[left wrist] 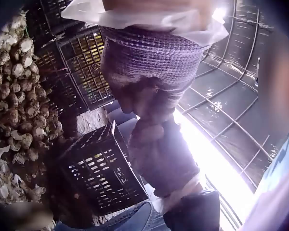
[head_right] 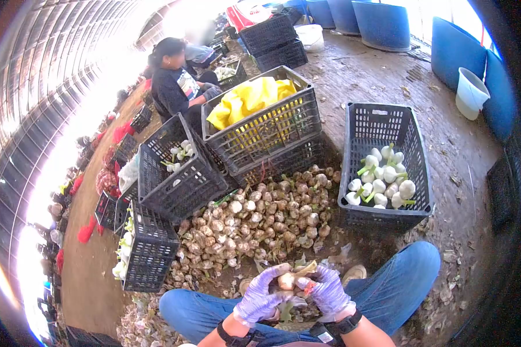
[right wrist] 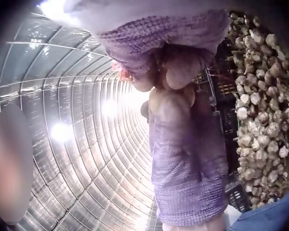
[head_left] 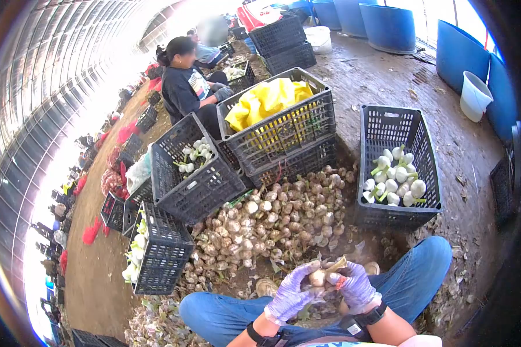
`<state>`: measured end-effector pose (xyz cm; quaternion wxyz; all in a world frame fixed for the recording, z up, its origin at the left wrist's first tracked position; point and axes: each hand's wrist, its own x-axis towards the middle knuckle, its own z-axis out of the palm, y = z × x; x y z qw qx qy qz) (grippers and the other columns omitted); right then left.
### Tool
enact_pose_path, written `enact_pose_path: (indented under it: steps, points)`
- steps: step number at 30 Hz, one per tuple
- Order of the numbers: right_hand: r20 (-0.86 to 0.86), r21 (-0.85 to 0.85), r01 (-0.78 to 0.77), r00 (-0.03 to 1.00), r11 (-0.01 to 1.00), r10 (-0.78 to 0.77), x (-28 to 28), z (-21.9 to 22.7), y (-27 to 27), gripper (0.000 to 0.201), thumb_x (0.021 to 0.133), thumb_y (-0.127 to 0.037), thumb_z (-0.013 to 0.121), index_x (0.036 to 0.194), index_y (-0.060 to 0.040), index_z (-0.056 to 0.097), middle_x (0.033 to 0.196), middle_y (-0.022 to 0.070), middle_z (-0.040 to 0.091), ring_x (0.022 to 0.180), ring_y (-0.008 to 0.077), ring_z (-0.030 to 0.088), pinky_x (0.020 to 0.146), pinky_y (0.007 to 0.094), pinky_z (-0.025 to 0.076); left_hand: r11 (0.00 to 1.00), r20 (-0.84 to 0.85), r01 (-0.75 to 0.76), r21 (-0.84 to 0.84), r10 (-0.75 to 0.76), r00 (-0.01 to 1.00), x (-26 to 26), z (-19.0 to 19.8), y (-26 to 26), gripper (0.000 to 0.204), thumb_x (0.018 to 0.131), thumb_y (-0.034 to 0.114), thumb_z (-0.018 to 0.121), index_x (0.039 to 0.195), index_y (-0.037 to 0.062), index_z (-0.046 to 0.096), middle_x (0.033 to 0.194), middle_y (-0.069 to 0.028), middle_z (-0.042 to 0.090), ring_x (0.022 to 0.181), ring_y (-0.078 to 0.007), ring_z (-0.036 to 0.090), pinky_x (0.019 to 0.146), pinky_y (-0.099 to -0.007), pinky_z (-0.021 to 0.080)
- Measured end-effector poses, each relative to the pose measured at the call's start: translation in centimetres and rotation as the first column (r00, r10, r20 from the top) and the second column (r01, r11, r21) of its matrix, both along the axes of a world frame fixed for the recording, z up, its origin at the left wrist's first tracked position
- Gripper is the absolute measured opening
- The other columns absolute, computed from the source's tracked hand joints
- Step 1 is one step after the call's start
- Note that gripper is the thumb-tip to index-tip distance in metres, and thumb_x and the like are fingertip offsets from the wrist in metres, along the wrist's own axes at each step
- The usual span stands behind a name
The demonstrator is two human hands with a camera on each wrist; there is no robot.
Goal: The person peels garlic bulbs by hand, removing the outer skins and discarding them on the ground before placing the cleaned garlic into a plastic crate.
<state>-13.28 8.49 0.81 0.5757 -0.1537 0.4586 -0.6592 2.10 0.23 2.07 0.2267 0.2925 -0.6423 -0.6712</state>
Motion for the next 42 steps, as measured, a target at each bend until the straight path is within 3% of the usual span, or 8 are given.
enact_pose_path:
  steps: [7, 9, 15, 29, 35, 37, 39, 42]
  points:
    - [0.012, 0.011, -0.077, 0.997, 0.997, 0.077, -1.4, -0.6, -0.3, 0.026, 0.083, -0.014, 0.064, 0.105, -0.0005, 0.059, 0.091, 0.0045, 0.062, 0.081, 0.0112, 0.059, 0.069, 0.0243, 0.048, 0.954, -0.075, -0.029, 0.299, 0.054, 0.996, -1.7, -0.2, -0.3, 0.061, 0.077, 0.022, 0.071, 0.127, 0.002, 0.044, 0.12, -0.0081, 0.052, 0.11, -0.0167, 0.049, 0.095, -0.0304, 0.04]
    - [0.018, -0.068, -0.004, 1.0, 0.998, 0.005, -1.1, -0.8, -0.3, 0.028, 0.083, -0.016, 0.063, 0.105, -0.0018, 0.056, 0.096, 0.005, 0.061, 0.081, 0.0119, 0.058, 0.07, 0.0247, 0.049, 0.837, 0.05, 0.041, -0.546, -0.016, 0.999, -2.0, -1.7, -0.8, 0.062, 0.076, 0.027, 0.072, 0.126, 0.0012, 0.045, 0.12, -0.0083, 0.052, 0.111, -0.017, 0.049, 0.095, -0.0302, 0.04]
    - [0.148, -0.021, 0.005, 0.989, 1.0, -0.002, -2.1, -1.8, 0.3, 0.025, 0.082, -0.017, 0.066, 0.101, -0.0015, 0.061, 0.091, 0.0049, 0.063, 0.079, 0.0104, 0.059, 0.069, 0.0236, 0.048, 0.952, -0.046, -0.11, 0.287, 0.129, 0.991, -3.3, 0.2, 1.0, 0.066, 0.072, 0.028, 0.075, 0.124, -0.0002, 0.047, 0.12, -0.009, 0.052, 0.112, -0.0196, 0.049, 0.097, -0.0326, 0.038]
    - [0.09, 0.067, -0.081, 0.993, 0.994, 0.075, -2.4, 0.1, 0.3, 0.034, 0.075, -0.011, 0.07, 0.106, 0.0005, 0.059, 0.094, 0.0064, 0.063, 0.086, 0.0125, 0.058, 0.077, 0.0262, 0.047, 0.988, -0.082, -0.139, 0.067, 0.145, 0.986, -3.5, -1.0, 0.7, 0.062, 0.079, 0.034, 0.068, 0.128, 0.0032, 0.044, 0.12, -0.0122, 0.052, 0.106, -0.0223, 0.053, 0.089, -0.0324, 0.045]
    - [-0.133, -0.096, -0.085, 0.988, 0.992, 0.072, -1.6, -2.9, 0.0, 0.025, 0.078, -0.009, 0.065, 0.101, -0.0005, 0.062, 0.092, 0.006, 0.063, 0.086, 0.0125, 0.058, 0.077, 0.0263, 0.047, 0.711, -0.066, -0.158, 0.685, 0.277, 0.959, -3.7, -1.4, -0.1, 0.057, 0.08, 0.043, 0.064, 0.121, 0.007, 0.047, 0.1, -0.0046, 0.058, 0.066, -0.008, 0.057, 0.042, -0.0144, 0.041]
    - [-0.216, -0.089, -0.048, 0.976, 0.995, 0.028, -1.7, -2.9, 0.1, 0.023, 0.078, -0.008, 0.062, 0.1, -0.0002, 0.062, 0.091, 0.0064, 0.063, 0.084, 0.0127, 0.057, 0.076, 0.0266, 0.047, 0.816, -0.075, -0.087, 0.572, 0.157, 0.985, -3.6, -1.8, 0.1, 0.058, 0.081, 0.041, 0.064, 0.123, 0.0065, 0.045, 0.109, -0.0075, 0.056, 0.083, -0.0141, 0.059, 0.06, -0.0209, 0.05]
    - [-0.3, -0.13, -0.051, 0.954, 0.99, 0.01, -1.8, -3.0, 0.0, 0.023, 0.077, -0.006, 0.057, 0.098, 0.0004, 0.061, 0.087, 0.0066, 0.063, 0.078, 0.0129, 0.056, 0.071, 0.028, 0.046, 0.788, -0.035, -0.134, -0.601, 0.141, 0.989, -3.6, -4.0, 0.1, 0.058, 0.082, 0.038, 0.063, 0.126, 0.0058, 0.043, 0.119, -0.0107, 0.05, 0.105, -0.0203, 0.053, 0.087, -0.0303, 0.046]
    - [-0.847, -0.253, -0.328, 0.53, 0.91, -0.045, -3.3, -1.3, -0.9, 0.022, 0.071, -0.007, 0.066, 0.093, -0.0034, 0.063, 0.076, 0.0131, 0.055, 0.067, 0.0285, 0.053, 0.061, 0.0345, 0.043, 0.89, 0.02, -0.182, 0.418, 0.191, 0.981, -2.2, -4.2, -0.6, 0.049, 0.089, 0.043, 0.051, 0.121, 0.0056, 0.047, 0.11, -0.0084, 0.054, 0.1, -0.0159, 0.053, 0.086, -0.0298, 0.045]
